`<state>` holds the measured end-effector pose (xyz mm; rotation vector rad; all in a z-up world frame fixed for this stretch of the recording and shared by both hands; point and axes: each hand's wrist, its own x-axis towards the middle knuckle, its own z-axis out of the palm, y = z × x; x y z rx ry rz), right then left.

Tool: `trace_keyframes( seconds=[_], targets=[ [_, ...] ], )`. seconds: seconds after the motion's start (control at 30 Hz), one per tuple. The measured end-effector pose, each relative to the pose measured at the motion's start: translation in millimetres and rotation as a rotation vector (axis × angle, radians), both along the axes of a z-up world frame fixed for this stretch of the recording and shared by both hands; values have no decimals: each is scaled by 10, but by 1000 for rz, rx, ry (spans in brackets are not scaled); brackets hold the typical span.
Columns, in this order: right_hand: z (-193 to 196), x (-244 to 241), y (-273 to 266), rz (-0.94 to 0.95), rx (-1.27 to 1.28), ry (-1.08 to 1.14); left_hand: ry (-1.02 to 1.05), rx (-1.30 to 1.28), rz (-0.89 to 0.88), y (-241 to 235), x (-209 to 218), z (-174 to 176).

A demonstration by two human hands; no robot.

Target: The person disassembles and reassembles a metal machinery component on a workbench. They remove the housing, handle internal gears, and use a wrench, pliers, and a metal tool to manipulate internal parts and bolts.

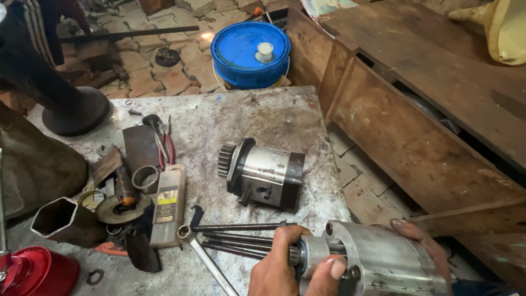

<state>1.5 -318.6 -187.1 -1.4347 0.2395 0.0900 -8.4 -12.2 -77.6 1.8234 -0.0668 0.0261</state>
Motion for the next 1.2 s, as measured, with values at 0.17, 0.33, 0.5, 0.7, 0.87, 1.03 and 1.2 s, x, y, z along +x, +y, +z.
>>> trace_keyframes(
  seconds=[0.17,0.33,0.5,0.7,0.87,1.03,1.2],
  targets=[
    [-26,2,29,11,8,7,130,-37,-52,37,61,45],
    [-24,-10,37,11,4,1,69,-49,-13,-8,26,27],
    [6,-48,10,-12,4,-18,10,-41,12,-48,-26,-78],
    [74,-61,46,-26,1,-49,-76,-31,36,-78,-39,-73],
    [127,-316,191,-9,-11,-46,52,-10,-21,-23,-81,113],
    [314,-308,305,-17,-16,-93,118,-45,-49,-2,-46,243],
    [453,-357,456,-13,-16,-141,103,-27,-25,-26,-49,169]
  ],
)
